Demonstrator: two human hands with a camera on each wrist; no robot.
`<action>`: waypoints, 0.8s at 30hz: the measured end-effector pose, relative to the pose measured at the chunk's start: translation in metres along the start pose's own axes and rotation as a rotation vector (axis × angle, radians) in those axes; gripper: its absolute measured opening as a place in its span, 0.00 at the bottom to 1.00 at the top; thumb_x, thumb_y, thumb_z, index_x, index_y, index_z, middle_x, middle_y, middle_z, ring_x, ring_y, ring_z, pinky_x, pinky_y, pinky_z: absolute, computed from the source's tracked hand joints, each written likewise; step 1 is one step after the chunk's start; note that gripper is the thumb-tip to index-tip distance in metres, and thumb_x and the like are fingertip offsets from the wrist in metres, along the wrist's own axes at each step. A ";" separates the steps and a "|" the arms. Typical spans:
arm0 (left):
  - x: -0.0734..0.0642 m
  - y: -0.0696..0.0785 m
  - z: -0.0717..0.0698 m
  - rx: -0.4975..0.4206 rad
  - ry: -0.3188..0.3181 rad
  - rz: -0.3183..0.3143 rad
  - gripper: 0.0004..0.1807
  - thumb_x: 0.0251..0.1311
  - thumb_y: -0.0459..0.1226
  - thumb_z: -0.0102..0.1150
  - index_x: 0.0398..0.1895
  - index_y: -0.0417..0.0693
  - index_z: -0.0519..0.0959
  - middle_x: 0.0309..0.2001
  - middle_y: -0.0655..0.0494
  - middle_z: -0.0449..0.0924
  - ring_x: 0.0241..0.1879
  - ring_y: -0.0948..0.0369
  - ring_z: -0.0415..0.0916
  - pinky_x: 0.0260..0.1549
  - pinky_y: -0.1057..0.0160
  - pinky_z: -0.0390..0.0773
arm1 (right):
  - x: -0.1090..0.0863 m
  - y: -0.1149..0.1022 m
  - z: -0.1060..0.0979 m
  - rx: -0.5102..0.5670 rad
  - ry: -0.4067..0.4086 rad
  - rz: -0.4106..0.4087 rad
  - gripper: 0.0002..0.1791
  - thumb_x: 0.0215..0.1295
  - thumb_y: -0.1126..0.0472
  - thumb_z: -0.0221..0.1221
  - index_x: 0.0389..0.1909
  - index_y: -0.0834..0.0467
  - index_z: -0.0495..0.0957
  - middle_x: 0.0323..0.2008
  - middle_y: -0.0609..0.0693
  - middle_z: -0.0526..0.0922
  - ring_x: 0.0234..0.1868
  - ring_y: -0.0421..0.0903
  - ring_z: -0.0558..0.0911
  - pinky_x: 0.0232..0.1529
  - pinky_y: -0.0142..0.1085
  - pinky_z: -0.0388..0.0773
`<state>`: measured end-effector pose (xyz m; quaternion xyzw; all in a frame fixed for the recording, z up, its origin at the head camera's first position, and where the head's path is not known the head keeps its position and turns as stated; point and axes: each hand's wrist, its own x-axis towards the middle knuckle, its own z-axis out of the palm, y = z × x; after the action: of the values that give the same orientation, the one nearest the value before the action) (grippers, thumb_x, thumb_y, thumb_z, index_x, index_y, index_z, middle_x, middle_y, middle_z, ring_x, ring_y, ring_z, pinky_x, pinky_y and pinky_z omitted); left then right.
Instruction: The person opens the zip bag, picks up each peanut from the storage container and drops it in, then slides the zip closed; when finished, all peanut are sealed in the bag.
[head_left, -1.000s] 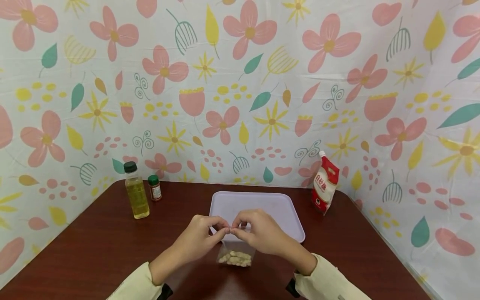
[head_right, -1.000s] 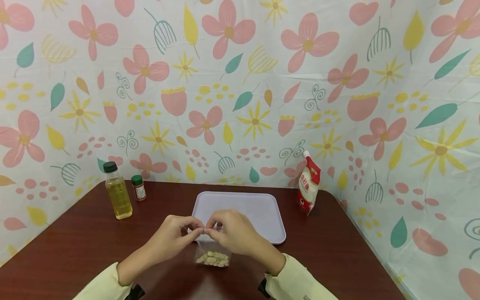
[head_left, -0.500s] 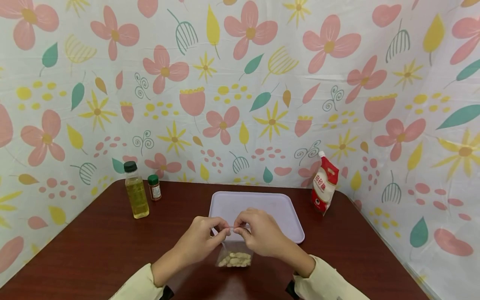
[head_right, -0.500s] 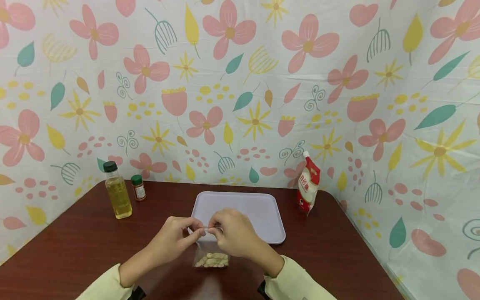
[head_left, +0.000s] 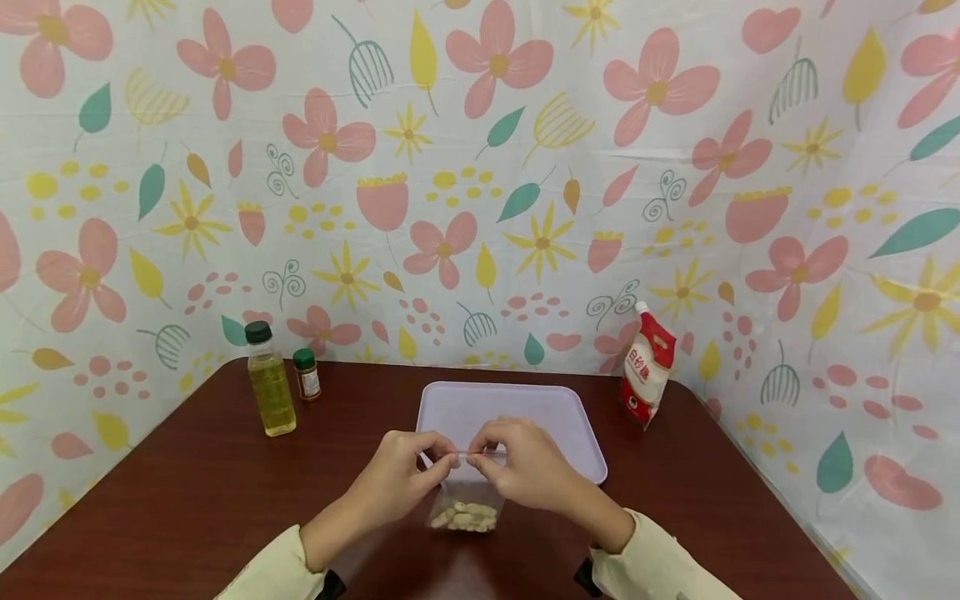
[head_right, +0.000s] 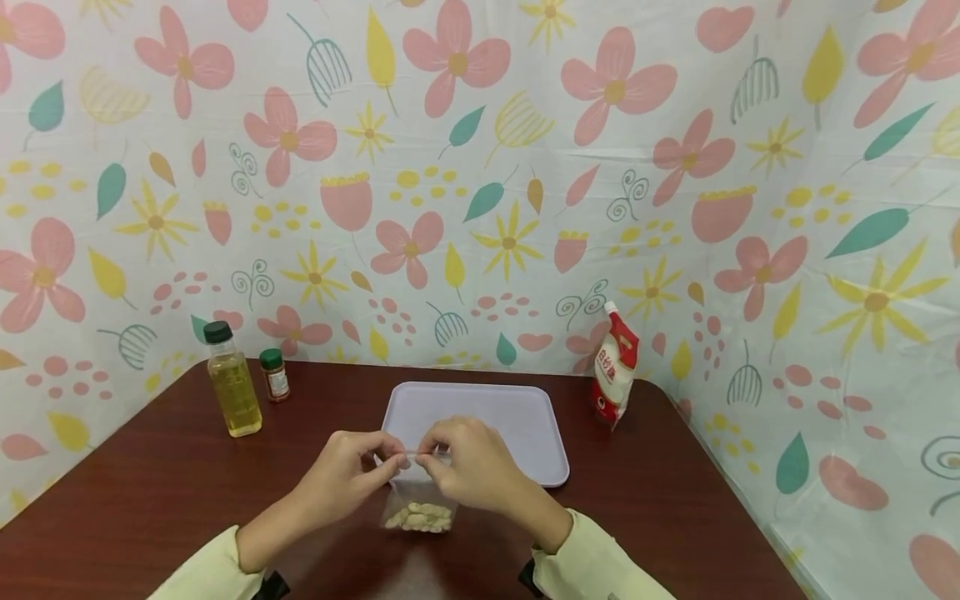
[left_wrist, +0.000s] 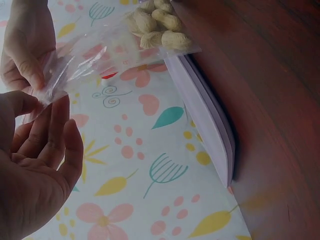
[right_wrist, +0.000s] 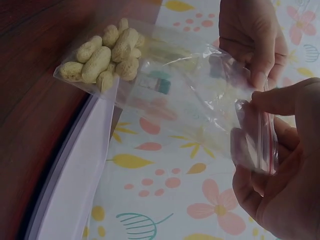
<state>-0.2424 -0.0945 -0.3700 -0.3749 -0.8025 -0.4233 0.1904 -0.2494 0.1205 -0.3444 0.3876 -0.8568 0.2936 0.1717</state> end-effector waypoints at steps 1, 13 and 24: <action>0.000 0.000 0.000 0.000 -0.002 0.000 0.04 0.65 0.33 0.62 0.33 0.46 0.85 0.26 0.60 0.83 0.27 0.72 0.77 0.24 0.68 0.79 | 0.000 0.000 0.001 0.001 0.002 -0.003 0.06 0.60 0.61 0.68 0.27 0.47 0.83 0.28 0.34 0.81 0.34 0.34 0.78 0.36 0.38 0.78; -0.001 0.007 0.000 0.249 0.057 -0.008 0.02 0.58 0.34 0.69 0.29 0.50 0.86 0.23 0.63 0.83 0.18 0.77 0.67 0.20 0.72 0.70 | 0.000 -0.004 0.004 -0.133 0.044 -0.041 0.06 0.57 0.60 0.70 0.26 0.48 0.82 0.28 0.37 0.80 0.33 0.36 0.78 0.32 0.31 0.74; 0.001 0.019 0.001 0.404 0.161 -0.074 0.07 0.47 0.35 0.75 0.20 0.57 0.86 0.10 0.72 0.70 0.10 0.78 0.52 0.13 0.72 0.57 | -0.005 -0.001 0.003 -0.156 0.119 -0.102 0.09 0.55 0.59 0.72 0.24 0.47 0.80 0.26 0.36 0.80 0.31 0.36 0.75 0.27 0.28 0.69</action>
<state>-0.2287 -0.0867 -0.3597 -0.2647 -0.8664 -0.2892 0.3094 -0.2459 0.1212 -0.3487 0.3980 -0.8446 0.2393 0.2665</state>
